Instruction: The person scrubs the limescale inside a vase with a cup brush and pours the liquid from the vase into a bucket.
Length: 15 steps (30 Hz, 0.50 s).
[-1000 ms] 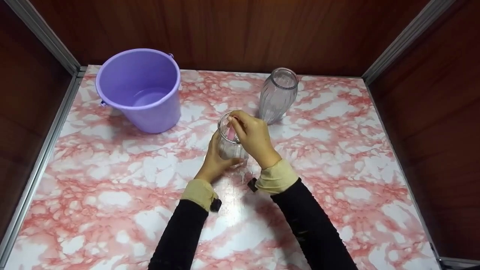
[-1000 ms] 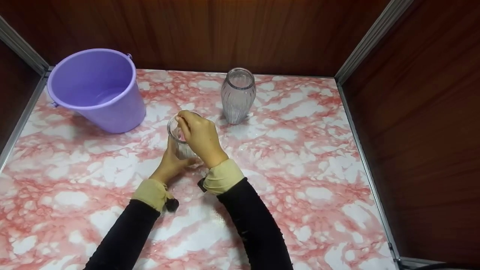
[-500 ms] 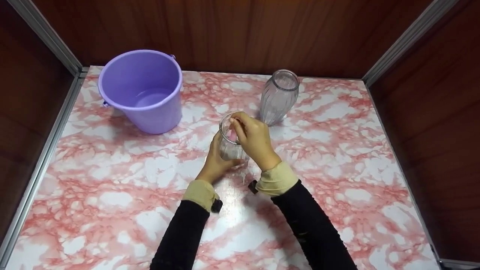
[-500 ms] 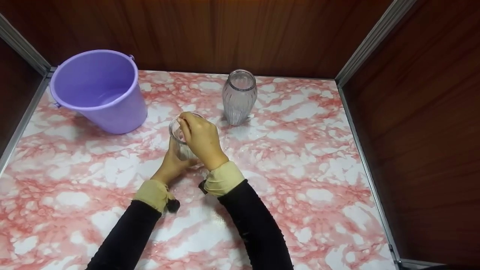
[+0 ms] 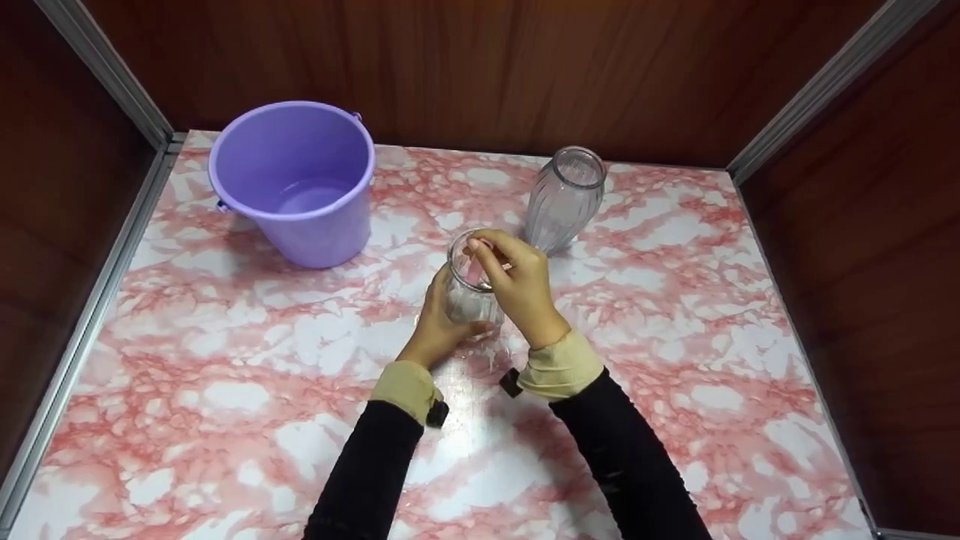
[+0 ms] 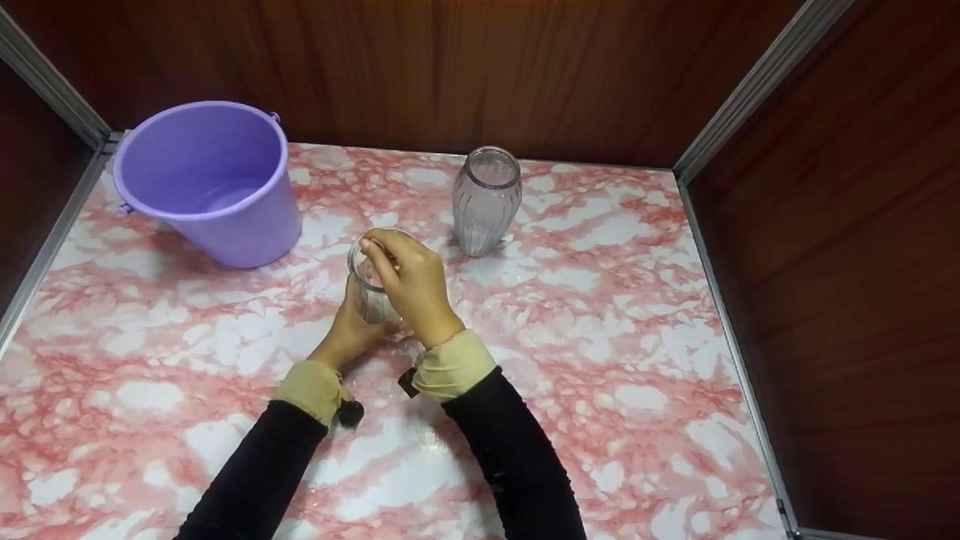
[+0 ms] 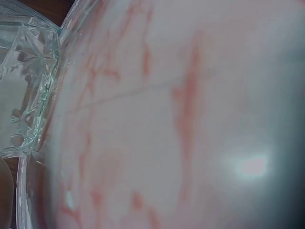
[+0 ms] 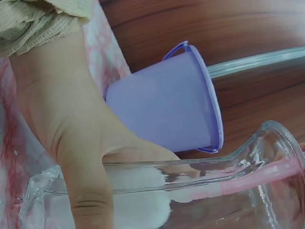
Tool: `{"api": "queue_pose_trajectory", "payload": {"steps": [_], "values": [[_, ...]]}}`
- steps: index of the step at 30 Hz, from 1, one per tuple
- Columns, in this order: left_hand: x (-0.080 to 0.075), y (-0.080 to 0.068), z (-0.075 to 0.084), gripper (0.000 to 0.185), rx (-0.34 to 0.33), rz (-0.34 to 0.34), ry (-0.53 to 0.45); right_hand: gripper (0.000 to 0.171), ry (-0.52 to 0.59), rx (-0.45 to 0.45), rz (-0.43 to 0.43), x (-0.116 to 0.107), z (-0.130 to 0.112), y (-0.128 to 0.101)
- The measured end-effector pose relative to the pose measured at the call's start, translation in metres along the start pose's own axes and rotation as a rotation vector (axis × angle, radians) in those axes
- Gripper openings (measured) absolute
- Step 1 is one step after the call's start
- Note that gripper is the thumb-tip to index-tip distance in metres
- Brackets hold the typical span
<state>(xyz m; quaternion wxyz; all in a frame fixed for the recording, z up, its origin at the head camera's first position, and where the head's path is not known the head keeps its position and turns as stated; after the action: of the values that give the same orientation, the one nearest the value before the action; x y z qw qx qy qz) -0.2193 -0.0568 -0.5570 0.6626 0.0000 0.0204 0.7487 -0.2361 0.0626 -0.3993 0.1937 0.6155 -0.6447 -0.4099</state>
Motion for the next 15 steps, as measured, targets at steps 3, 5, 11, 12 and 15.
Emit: {"api": "queue_pose_trajectory", "payload": {"steps": [3,5,11,12,15], "values": [[0.001,-0.001,0.0,0.119,-0.002,-0.01,-0.013,0.007,0.006,-0.058,0.032,-0.004,-0.006,0.001],[0.0,-0.001,0.0,0.119,-0.003,-0.014,-0.018,0.009,0.012,-0.084,0.056,-0.007,-0.009,0.003],[-0.001,0.001,0.0,0.117,0.062,-0.012,0.02,0.013,0.059,-0.138,0.104,-0.017,-0.022,0.009],[-0.001,0.001,0.0,0.117,0.073,-0.01,0.027,0.012,0.062,-0.148,0.11,-0.019,-0.024,0.01],[-0.003,0.001,0.001,0.117,0.094,-0.005,0.044,0.008,0.043,-0.171,0.129,-0.025,-0.029,0.011]]}}
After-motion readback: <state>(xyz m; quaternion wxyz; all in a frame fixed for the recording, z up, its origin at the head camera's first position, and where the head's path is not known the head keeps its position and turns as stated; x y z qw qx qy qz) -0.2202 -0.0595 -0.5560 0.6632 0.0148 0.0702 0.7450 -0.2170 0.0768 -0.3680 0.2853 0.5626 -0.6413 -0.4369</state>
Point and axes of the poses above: each hand's wrist, its own y-axis towards the middle knuckle, its own x-axis out of the palm, z = x × y, the point moved 4 cm from there along y, towards the middle knuckle, and after that the axes turned 9 degrees about z, right-handed, at the moved point
